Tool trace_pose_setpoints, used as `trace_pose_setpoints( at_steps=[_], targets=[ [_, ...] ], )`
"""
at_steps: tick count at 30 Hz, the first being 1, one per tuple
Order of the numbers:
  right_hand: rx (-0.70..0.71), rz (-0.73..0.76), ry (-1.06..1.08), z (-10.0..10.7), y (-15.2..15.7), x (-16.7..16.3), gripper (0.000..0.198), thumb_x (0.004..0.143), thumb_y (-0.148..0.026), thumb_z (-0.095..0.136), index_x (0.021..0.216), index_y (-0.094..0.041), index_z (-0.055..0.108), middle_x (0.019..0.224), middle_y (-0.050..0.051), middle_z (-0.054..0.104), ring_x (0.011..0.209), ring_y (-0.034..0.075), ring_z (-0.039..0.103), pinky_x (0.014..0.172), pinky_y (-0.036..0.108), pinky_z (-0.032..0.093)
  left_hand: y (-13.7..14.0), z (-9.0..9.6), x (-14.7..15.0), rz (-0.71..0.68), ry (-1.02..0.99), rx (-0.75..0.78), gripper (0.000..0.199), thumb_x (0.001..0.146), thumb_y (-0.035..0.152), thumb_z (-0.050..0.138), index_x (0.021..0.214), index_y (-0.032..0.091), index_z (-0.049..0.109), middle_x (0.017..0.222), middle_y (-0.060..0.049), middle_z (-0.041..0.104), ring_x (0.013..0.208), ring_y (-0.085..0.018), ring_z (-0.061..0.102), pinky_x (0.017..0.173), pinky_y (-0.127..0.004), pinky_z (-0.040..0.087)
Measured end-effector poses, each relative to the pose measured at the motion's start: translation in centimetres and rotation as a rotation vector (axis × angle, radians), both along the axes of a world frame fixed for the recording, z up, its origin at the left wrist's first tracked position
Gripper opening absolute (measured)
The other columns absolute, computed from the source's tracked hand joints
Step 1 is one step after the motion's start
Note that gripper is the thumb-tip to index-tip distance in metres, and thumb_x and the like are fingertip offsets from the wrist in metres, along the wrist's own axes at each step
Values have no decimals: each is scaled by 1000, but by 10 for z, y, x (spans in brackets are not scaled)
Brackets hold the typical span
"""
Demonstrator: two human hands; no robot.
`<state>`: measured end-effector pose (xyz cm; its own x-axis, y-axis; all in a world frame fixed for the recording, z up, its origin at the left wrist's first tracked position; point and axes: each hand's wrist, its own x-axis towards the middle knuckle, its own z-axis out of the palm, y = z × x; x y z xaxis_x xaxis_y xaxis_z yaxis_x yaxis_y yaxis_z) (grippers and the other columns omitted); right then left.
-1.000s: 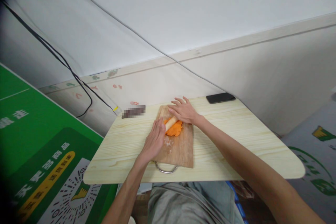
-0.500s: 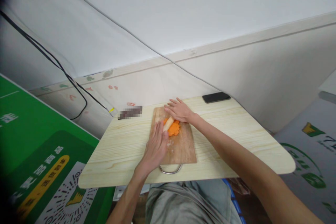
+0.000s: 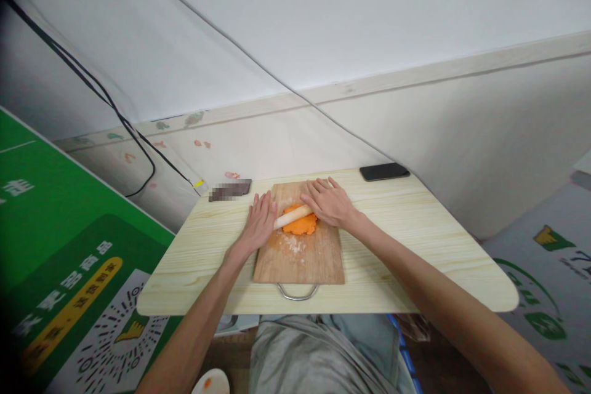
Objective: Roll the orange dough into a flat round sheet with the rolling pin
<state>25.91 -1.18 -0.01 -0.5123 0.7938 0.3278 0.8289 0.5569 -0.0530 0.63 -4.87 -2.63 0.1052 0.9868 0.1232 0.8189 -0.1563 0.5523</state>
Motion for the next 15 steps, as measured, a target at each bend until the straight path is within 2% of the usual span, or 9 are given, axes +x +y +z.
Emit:
trace_pose_setpoints(
  at_steps=[7, 11, 15],
  targets=[
    [43, -26, -24, 0, -19, 2, 82, 111, -60, 16, 160, -1, 47, 158, 25, 57, 155, 35, 45, 129, 56, 29, 26, -2, -6, 84, 2, -7, 69, 111, 57, 17, 169, 21, 30, 176, -19, 31, 169, -34, 13, 132, -67, 18],
    [13, -71, -9, -2, -34, 0, 86, 111, -61, 14, 158, 2, 47, 157, 29, 56, 154, 36, 46, 125, 52, 37, 36, -1, -6, 102, 29, -23, 70, 111, 54, 17, 169, 19, 30, 177, -18, 31, 169, -35, 13, 133, -66, 20],
    [-16, -148, 24, -8, -51, -4, 86, 111, -61, 11, 162, 1, 42, 165, 29, 47, 153, 35, 49, 120, 50, 44, 46, 6, -2, 113, 48, -12, 66, 111, 50, 21, 168, 20, 31, 176, -18, 32, 169, -35, 14, 133, -64, 18]
  ],
)
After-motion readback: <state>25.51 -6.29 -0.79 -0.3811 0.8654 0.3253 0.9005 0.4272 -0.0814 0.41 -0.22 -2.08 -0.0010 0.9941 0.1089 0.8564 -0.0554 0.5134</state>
